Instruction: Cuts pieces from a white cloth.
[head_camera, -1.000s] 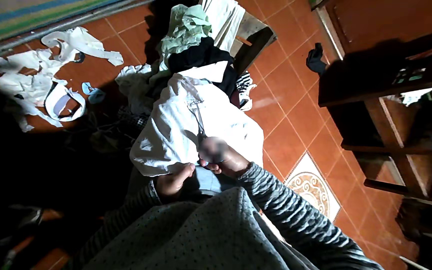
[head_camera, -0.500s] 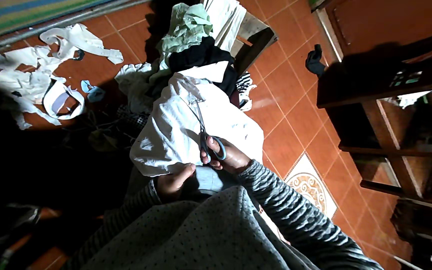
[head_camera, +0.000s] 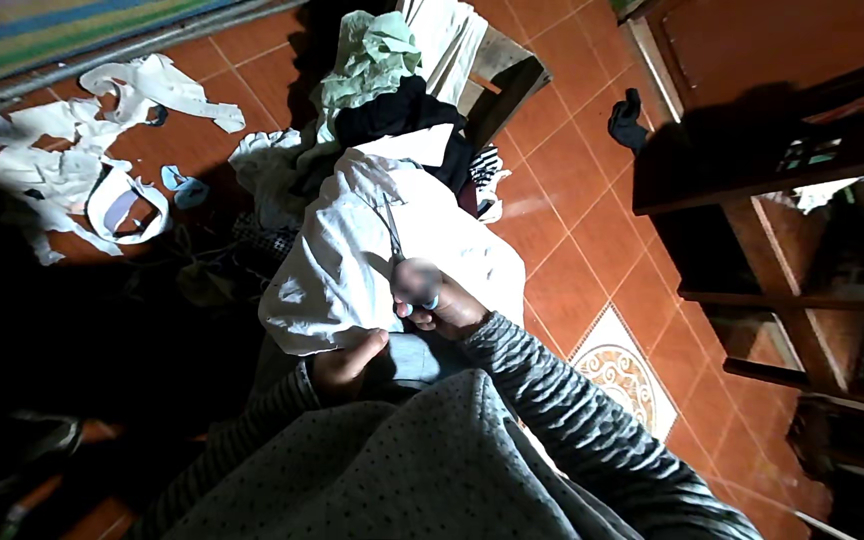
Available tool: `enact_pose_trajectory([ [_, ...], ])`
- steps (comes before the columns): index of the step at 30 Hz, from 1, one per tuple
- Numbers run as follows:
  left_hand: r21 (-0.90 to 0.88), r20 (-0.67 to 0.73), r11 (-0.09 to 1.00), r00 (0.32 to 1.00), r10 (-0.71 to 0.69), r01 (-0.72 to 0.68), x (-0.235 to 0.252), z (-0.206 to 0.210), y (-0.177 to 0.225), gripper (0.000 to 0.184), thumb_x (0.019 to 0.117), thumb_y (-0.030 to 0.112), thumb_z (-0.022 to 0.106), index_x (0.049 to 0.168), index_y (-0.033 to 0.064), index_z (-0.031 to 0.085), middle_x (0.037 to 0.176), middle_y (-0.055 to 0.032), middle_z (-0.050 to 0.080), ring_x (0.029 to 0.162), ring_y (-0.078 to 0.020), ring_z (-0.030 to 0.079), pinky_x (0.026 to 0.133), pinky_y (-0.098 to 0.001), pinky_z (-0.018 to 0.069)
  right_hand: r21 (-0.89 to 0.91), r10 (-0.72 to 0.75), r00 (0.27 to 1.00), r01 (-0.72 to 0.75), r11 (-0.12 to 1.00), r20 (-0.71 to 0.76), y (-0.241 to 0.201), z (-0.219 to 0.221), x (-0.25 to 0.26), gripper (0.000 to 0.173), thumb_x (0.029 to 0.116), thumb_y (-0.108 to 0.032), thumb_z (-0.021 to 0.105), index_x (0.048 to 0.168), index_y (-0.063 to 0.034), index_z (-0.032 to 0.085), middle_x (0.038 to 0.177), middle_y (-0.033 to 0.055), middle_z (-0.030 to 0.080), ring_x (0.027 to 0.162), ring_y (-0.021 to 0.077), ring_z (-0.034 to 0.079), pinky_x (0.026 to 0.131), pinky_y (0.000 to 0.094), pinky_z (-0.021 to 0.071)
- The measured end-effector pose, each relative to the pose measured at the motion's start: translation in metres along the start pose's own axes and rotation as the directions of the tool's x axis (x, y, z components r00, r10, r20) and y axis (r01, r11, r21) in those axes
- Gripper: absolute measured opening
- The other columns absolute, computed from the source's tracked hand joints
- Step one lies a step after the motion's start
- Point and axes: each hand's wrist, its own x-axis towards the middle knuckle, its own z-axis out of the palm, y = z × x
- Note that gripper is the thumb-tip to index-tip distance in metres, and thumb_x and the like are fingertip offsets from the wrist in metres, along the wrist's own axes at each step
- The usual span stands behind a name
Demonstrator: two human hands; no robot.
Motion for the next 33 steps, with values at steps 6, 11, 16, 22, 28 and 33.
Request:
enact_pose_trajectory([
  [6,0.021,-0.019,1.000,1.000,0.003,-0.002,-0.001,0.002,0.004,0.020,0.0825,-0.003,0.061,0.081,0.0130,0.072,0.073,0.0045,0.071,0.068,-0.0021,0.065,0.069,-0.0210,0.0557,-0.015,-0.037,0.999,0.036,0.999,-0.038,0.000,0.004,0.007,0.032,0.1077,-0.032,0.048,0.088,-0.0082,0.059,0.064,-0.0025,0.061,0.042,-0.0009,0.045,0.040,0.0128,0.0360],
  [11,0.010,-0.003,1.000,1.000,0.022,-0.022,0.000,0.002,0.002,0.021,0.0824,-0.004,0.061,0.082,0.0138,0.073,0.073,0.0043,0.071,0.067,-0.0020,0.066,0.069,-0.0207,0.0561,-0.013,-0.014,0.999,0.013,1.000,-0.029,0.003,0.002,0.007,0.027,0.1070,-0.029,0.051,0.093,-0.0065,0.058,0.065,-0.0016,0.061,0.042,0.0001,0.046,0.040,0.0135,0.0382],
  [16,0.068,-0.074,0.993,0.992,0.101,-0.096,0.007,0.002,0.015,0.028,0.0957,0.006,0.049,0.080,0.0159,0.071,0.070,0.0066,0.068,0.066,-0.0033,0.064,0.069,-0.0220,0.0550,-0.465,-0.272,0.962,0.251,0.849,0.022,0.018,-0.009,-0.024,0.063,0.0810,-0.063,0.074,0.106,-0.0066,0.064,0.083,-0.0053,0.066,0.066,0.0013,0.059,0.060,0.0213,0.0518],
  [22,-0.016,-0.456,0.999,0.890,0.021,-0.032,0.032,0.006,0.068,0.023,0.1066,0.011,0.031,0.118,0.0078,0.050,0.106,-0.0053,0.066,0.101,-0.0162,0.067,0.095,-0.0371,0.0545,-0.986,-0.728,0.665,-0.133,0.102,-0.164,0.057,-0.052,-0.061,0.062,0.0636,-0.021,0.086,0.116,0.0040,0.066,0.118,0.0271,0.066,0.117,0.0507,0.059,0.093,0.0674,0.0459],
  [28,-0.298,-0.597,0.951,0.792,-0.123,-0.077,0.095,0.005,0.079,0.030,0.1082,0.019,0.027,0.130,0.0072,0.043,0.118,-0.0138,0.057,0.107,-0.0254,0.061,0.093,-0.0452,0.0533,-0.964,-0.823,0.501,-0.144,0.225,-0.267,0.058,-0.077,-0.055,0.027,0.0796,-0.007,0.074,0.102,0.0075,0.070,0.098,0.0254,0.072,0.095,0.0448,0.071,0.082,0.0581,0.0565],
  [33,-0.108,-0.426,0.983,0.900,0.091,-0.151,0.155,0.042,0.073,0.035,0.1104,0.015,0.023,0.138,0.0012,0.039,0.124,-0.0142,0.050,0.111,-0.0193,0.053,0.097,-0.0366,0.0481,-0.768,-0.676,0.445,-0.041,0.639,-0.587,0.014,-0.126,-0.051,0.029,0.0862,-0.007,0.076,0.108,0.0085,0.066,0.092,0.0236,0.070,0.084,0.0367,0.069,0.080,0.0587,0.0541],
])
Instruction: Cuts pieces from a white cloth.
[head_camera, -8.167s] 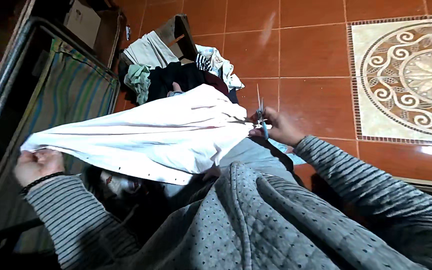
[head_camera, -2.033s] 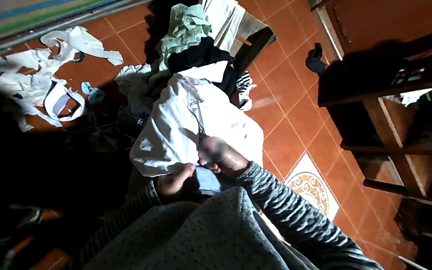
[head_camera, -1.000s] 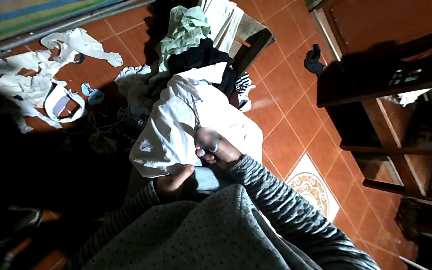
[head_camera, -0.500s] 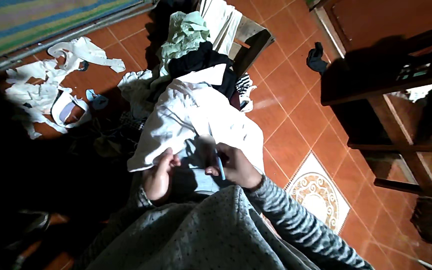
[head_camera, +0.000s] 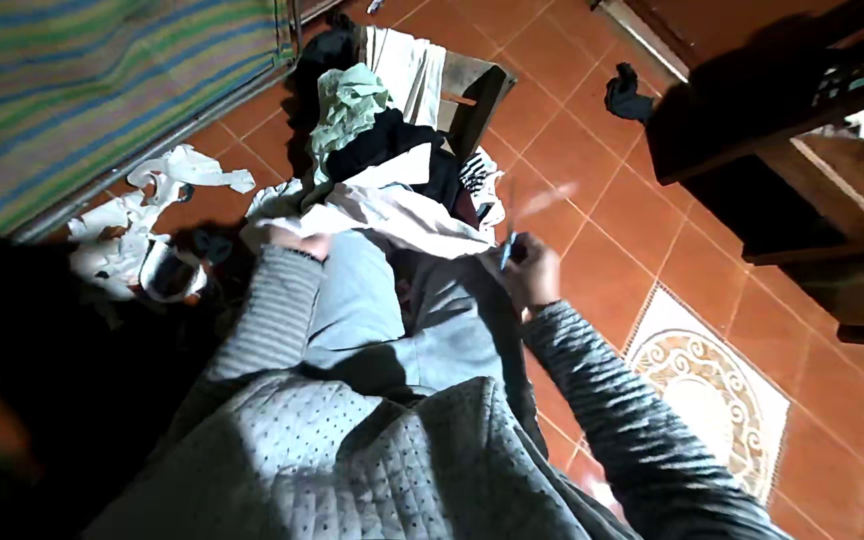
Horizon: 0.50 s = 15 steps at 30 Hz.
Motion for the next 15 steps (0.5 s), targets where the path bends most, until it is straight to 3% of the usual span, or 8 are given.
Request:
enact_pose_trajectory([
  [2,0.058,0.075,0.998,0.997,-0.031,0.026,0.006,0.049,-0.004,0.052,0.1127,0.036,0.018,0.154,0.0046,0.027,0.145,-0.0172,0.042,0.128,-0.0244,0.047,0.106,-0.0432,0.0450,0.064,0.055,0.996,-0.050,0.997,-0.066,0.018,-0.022,0.029,0.031,0.0899,-0.006,0.073,0.116,0.0088,0.064,0.104,0.0258,0.069,0.095,0.0385,0.069,0.088,0.0593,0.0534],
  [5,-0.074,0.231,0.977,0.957,-0.177,0.198,-0.014,0.138,0.000,0.063,0.1078,0.054,0.032,0.156,0.0143,0.029,0.152,-0.0119,0.043,0.136,-0.0246,0.047,0.109,-0.0471,0.0457,0.221,0.057,0.957,0.007,0.975,-0.283,0.044,-0.072,0.056,0.036,0.0909,-0.007,0.072,0.120,0.0100,0.060,0.112,0.0241,0.068,0.101,0.0307,0.067,0.093,0.0494,0.0536],
  [7,-0.040,0.336,0.972,0.919,-0.207,0.233,-0.036,0.173,0.001,0.043,0.1108,0.031,0.040,0.147,0.0080,0.037,0.138,-0.0139,0.050,0.126,-0.0235,0.053,0.105,-0.0422,0.0480,0.274,0.065,0.897,0.063,0.960,-0.436,0.051,-0.110,0.046,0.040,0.0902,-0.013,0.073,0.120,0.0084,0.057,0.109,0.0171,0.066,0.098,0.0187,0.065,0.090,0.0381,0.0542],
  [8,0.020,0.366,0.973,0.904,-0.219,0.228,-0.046,0.180,-0.001,0.031,0.1096,0.020,0.041,0.137,0.0050,0.042,0.124,-0.0140,0.054,0.113,-0.0220,0.057,0.098,-0.0391,0.0508,0.278,0.061,0.866,0.092,0.956,-0.496,0.054,-0.125,0.034,0.042,0.0880,-0.015,0.073,0.119,0.0068,0.056,0.106,0.0131,0.065,0.095,0.0138,0.064,0.087,0.0338,0.0544],
  [9,0.088,0.406,0.973,0.884,-0.231,0.214,-0.055,0.178,-0.004,0.024,0.1092,0.016,0.040,0.130,0.0040,0.045,0.114,-0.0128,0.056,0.104,-0.0202,0.059,0.092,-0.0369,0.0530,0.265,0.046,0.841,0.118,0.957,-0.539,0.057,-0.137,0.018,0.043,0.0862,-0.016,0.074,0.118,0.0058,0.055,0.104,0.0099,0.064,0.093,0.0098,0.063,0.085,0.0306,0.0548],
  [11,0.176,0.428,0.963,0.865,-0.261,0.203,-0.069,0.153,-0.012,0.024,0.1097,0.017,0.038,0.128,0.0050,0.048,0.111,-0.0117,0.061,0.101,-0.0199,0.064,0.089,-0.0385,0.0558,0.201,-0.017,0.830,0.155,0.967,-0.557,0.070,-0.144,-0.023,0.044,0.0848,-0.016,0.073,0.115,0.0081,0.054,0.096,0.0059,0.064,0.085,0.0037,0.062,0.079,0.0257,0.0545],
  [13,0.218,0.318,0.937,0.888,-0.331,0.272,-0.080,0.110,-0.027,0.029,0.1101,0.017,0.038,0.137,0.0070,0.043,0.119,-0.0108,0.060,0.106,-0.0192,0.063,0.092,-0.0386,0.0547,0.204,-0.009,0.892,0.113,0.972,-0.453,0.090,-0.130,-0.071,0.043,0.0850,-0.013,0.071,0.112,0.0143,0.053,0.092,0.0048,0.064,0.082,-0.0006,0.061,0.077,0.0208,0.0543],
  [15,0.278,0.118,0.885,0.901,-0.418,0.374,-0.087,0.062,-0.050,0.023,0.1073,0.010,0.038,0.128,0.0076,0.047,0.106,-0.0065,0.059,0.092,-0.0137,0.062,0.081,-0.0319,0.0554,0.324,0.136,0.962,-0.054,0.945,-0.236,0.111,-0.096,-0.120,0.035,0.0828,-0.007,0.066,0.109,0.0122,0.055,0.090,0.0008,0.064,0.080,-0.0026,0.061,0.075,0.0193,0.0546],
])
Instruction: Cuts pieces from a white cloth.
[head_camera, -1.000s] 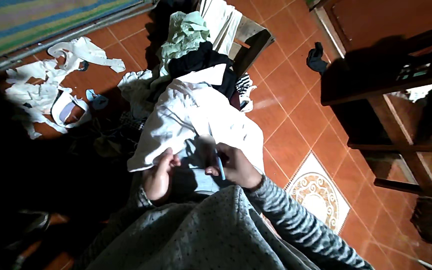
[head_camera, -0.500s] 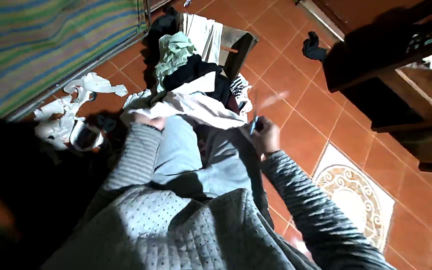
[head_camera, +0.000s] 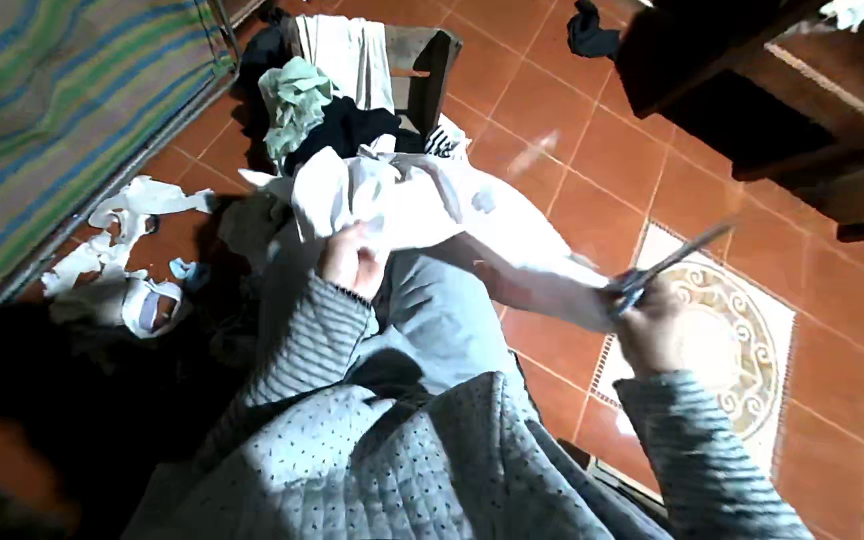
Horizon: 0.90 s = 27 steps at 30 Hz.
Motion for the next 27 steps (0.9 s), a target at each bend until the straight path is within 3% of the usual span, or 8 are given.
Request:
enact_pose_trajectory([
  [3,0.008,-0.101,0.982,0.978,-0.184,0.186,-0.002,-0.050,-0.047,0.020,0.1084,0.014,0.034,0.112,0.0077,0.053,0.088,-0.0063,0.060,0.075,-0.0140,0.062,0.068,-0.0303,0.0548,0.137,0.328,0.900,-0.377,0.916,0.288,0.040,0.028,-0.074,0.027,0.0823,-0.009,0.070,0.106,0.0011,0.063,0.084,-0.0045,0.068,0.074,0.0012,0.066,0.071,0.0240,0.0585],
  [7,0.002,0.021,0.949,0.948,-0.316,0.316,-0.020,-0.057,-0.060,0.058,0.1085,0.055,0.020,0.130,0.0128,0.053,0.109,-0.0108,0.067,0.099,-0.0226,0.068,0.084,-0.0412,0.0587,0.240,0.480,0.732,-0.638,0.731,0.483,0.043,0.042,-0.109,0.042,0.0657,-0.038,0.087,0.097,-0.0178,0.066,0.070,-0.0130,0.064,0.058,-0.0005,0.058,0.055,0.0208,0.0523],
  [10,0.139,0.185,0.916,0.899,-0.397,0.377,-0.022,-0.060,-0.061,0.072,0.1026,0.068,0.015,0.132,0.0168,0.056,0.112,-0.0081,0.071,0.101,-0.0186,0.070,0.082,-0.0352,0.0605,0.127,0.304,0.766,-0.445,0.886,0.566,0.048,0.020,-0.082,0.037,0.0773,-0.032,0.081,0.103,-0.0116,0.064,0.084,-0.0094,0.067,0.073,-0.0001,0.064,0.067,0.0218,0.0560],
  [14,0.294,0.104,0.952,0.987,-0.126,0.091,-0.020,-0.061,-0.064,0.038,0.1118,0.032,0.037,0.139,0.0096,0.052,0.117,-0.0117,0.069,0.105,-0.0228,0.069,0.089,-0.0439,0.0587,-0.113,0.137,0.682,-0.080,0.990,0.718,0.026,0.000,-0.039,0.058,0.0817,-0.048,0.074,0.113,0.0009,0.065,0.099,0.0086,0.068,0.082,0.0120,0.062,0.068,0.0316,0.0513],
  [18,0.210,0.176,0.977,0.984,0.000,-0.037,-0.014,-0.070,-0.059,0.044,0.1116,0.042,0.026,0.139,0.0167,0.050,0.118,-0.0078,0.069,0.108,-0.0217,0.068,0.091,-0.0462,0.0587,-0.133,0.159,0.375,-0.095,0.987,0.913,-0.011,0.010,-0.002,0.057,0.0797,-0.058,0.074,0.101,-0.0063,0.068,0.081,-0.0050,0.064,0.069,0.0003,0.059,0.063,0.0225,0.0517],
  [21,0.148,0.250,0.989,0.968,-0.009,-0.029,-0.010,-0.076,-0.058,0.052,0.1108,0.047,0.018,0.136,0.0173,0.052,0.115,-0.0076,0.070,0.106,-0.0214,0.069,0.090,-0.0451,0.0590,-0.218,0.226,0.157,-0.068,0.974,0.961,-0.039,0.029,0.023,0.044,0.0889,-0.045,0.073,0.101,-0.0028,0.069,0.076,0.0005,0.063,0.064,0.0072,0.057,0.062,0.0300,0.0496],
  [24,0.103,0.272,0.995,0.962,-0.011,-0.018,-0.010,-0.079,-0.057,0.052,0.1107,0.047,0.017,0.132,0.0174,0.054,0.112,-0.0067,0.071,0.104,-0.0205,0.070,0.088,-0.0430,0.0602,-0.263,0.273,0.049,-0.156,0.952,0.961,-0.055,0.051,0.040,0.026,0.0987,-0.026,0.067,0.100,0.0001,0.067,0.071,0.0065,0.064,0.056,0.0143,0.060,0.056,0.0312,0.0539],
  [27,0.075,0.256,0.997,0.966,-0.028,0.009,-0.012,-0.079,-0.057,0.053,0.1108,0.047,0.015,0.127,0.0177,0.057,0.107,-0.0054,0.072,0.099,-0.0188,0.072,0.084,-0.0404,0.0613,-0.262,0.262,-0.025,-0.197,0.945,0.965,-0.062,0.068,0.052,0.028,0.1030,-0.027,0.061,0.097,0.0000,0.066,0.068,0.0065,0.062,0.050,0.0142,0.058,0.048,0.0285,0.0518],
])
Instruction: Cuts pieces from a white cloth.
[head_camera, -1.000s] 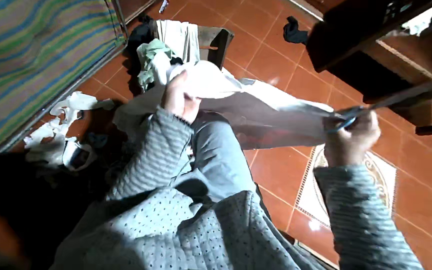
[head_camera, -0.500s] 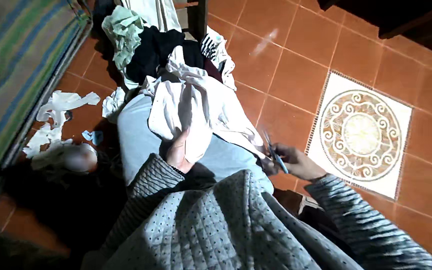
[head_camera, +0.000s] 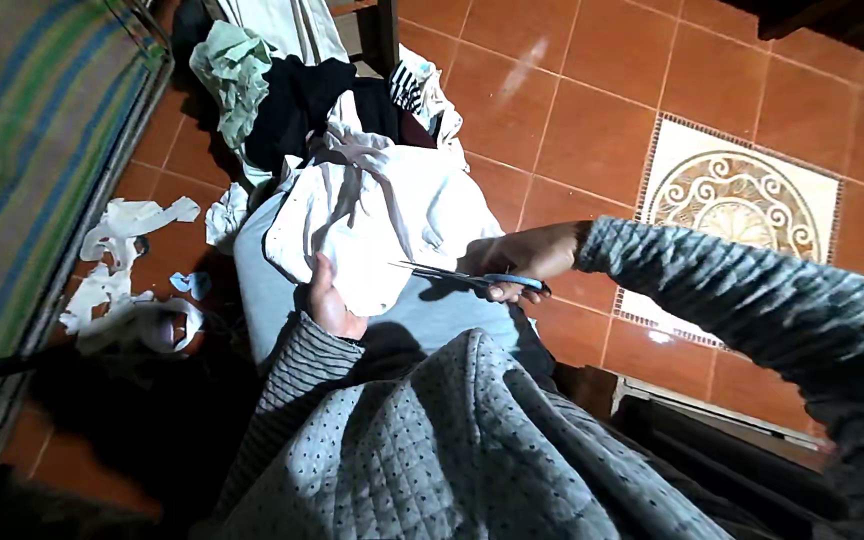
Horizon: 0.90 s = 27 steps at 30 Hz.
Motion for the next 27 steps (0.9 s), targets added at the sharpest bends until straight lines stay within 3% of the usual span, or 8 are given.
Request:
enact_pose_trajectory([
  [5,-0.077,-0.031,0.996,0.998,-0.050,0.047,-0.003,0.002,0.004,0.054,0.1110,0.047,0.015,0.126,0.0163,0.057,0.107,-0.0068,0.071,0.099,-0.0200,0.071,0.084,-0.0410,0.0612,0.133,-0.043,0.999,0.046,0.990,-0.026,-0.009,0.005,0.015,0.030,0.1041,-0.032,0.057,0.109,-0.0026,0.060,0.072,0.0053,0.064,0.050,0.0129,0.062,0.045,0.0261,0.0547],
  [8,-0.155,-0.013,0.983,0.995,-0.101,0.097,-0.006,0.002,0.008,0.051,0.1114,0.046,0.018,0.128,0.0158,0.057,0.109,-0.0076,0.071,0.101,-0.0208,0.071,0.085,-0.0413,0.0610,0.239,-0.060,0.998,0.067,0.969,-0.037,-0.012,0.009,0.016,0.032,0.1031,-0.030,0.057,0.120,-0.0024,0.056,0.081,0.0075,0.063,0.060,0.0184,0.067,0.057,0.0334,0.0610],
  [11,-0.114,0.027,0.972,0.979,-0.202,0.203,-0.011,0.007,0.012,0.040,0.1122,0.033,0.028,0.122,0.0124,0.060,0.105,-0.0085,0.073,0.096,-0.0188,0.073,0.083,-0.0363,0.0620,0.298,-0.160,0.983,0.179,0.938,-0.089,-0.007,0.016,0.019,0.026,0.0968,-0.028,0.059,0.106,-0.0027,0.058,0.078,0.0057,0.067,0.065,0.0181,0.070,0.062,0.0324,0.0620],
  [14,-0.091,0.051,0.966,0.970,-0.237,0.241,-0.016,0.014,0.018,0.032,0.1108,0.021,0.031,0.115,0.0114,0.061,0.100,-0.0095,0.074,0.092,-0.0189,0.074,0.081,-0.0352,0.0626,0.295,-0.262,0.961,0.275,0.915,-0.084,0.003,0.019,0.020,0.032,0.0904,-0.037,0.065,0.098,-0.0065,0.063,0.080,0.0022,0.069,0.067,0.0144,0.071,0.062,0.0288,0.0609],
  [17,-0.118,0.141,0.972,0.973,-0.184,0.201,-0.020,0.018,0.027,0.040,0.1108,0.028,0.028,0.116,0.0119,0.064,0.103,-0.0110,0.074,0.095,-0.0217,0.074,0.083,-0.0396,0.0626,0.298,-0.347,0.936,0.349,0.889,-0.061,0.009,0.020,0.020,0.044,0.0837,-0.052,0.074,0.099,-0.0115,0.066,0.084,-0.0015,0.073,0.071,0.0118,0.072,0.063,0.0266,0.0606],
  [21,-0.116,0.224,0.985,0.970,-0.096,0.125,-0.024,0.021,0.035,0.036,0.1086,0.030,0.036,0.116,0.0137,0.067,0.105,-0.0101,0.075,0.097,-0.0209,0.074,0.085,-0.0405,0.0623,0.332,-0.453,0.890,0.443,0.833,-0.053,0.009,0.023,0.025,0.055,0.0820,-0.064,0.073,0.101,-0.0131,0.067,0.084,-0.0046,0.072,0.071,0.0073,0.070,0.063,0.0225,0.0580],
  [24,-0.136,0.245,0.985,0.967,-0.066,0.101,-0.027,0.021,0.038,0.034,0.1073,0.031,0.040,0.115,0.0141,0.068,0.105,-0.0097,0.075,0.098,-0.0205,0.074,0.085,-0.0396,0.0623,0.344,-0.504,0.861,0.493,0.799,-0.066,0.004,0.026,0.031,0.057,0.0795,-0.069,0.073,0.100,-0.0172,0.064,0.085,-0.0110,0.070,0.072,0.0016,0.067,0.064,0.0183,0.0549],
  [27,-0.153,0.244,0.985,0.969,-0.041,0.081,-0.029,0.021,0.041,0.034,0.1072,0.032,0.041,0.113,0.0138,0.069,0.104,-0.0101,0.075,0.098,-0.0207,0.074,0.085,-0.0398,0.0623,0.340,-0.575,0.814,0.566,0.751,-0.084,0.006,0.029,0.041,0.054,0.0803,-0.068,0.073,0.095,-0.0172,0.065,0.083,-0.0115,0.068,0.069,-0.0018,0.062,0.060,0.0154,0.0498],
])
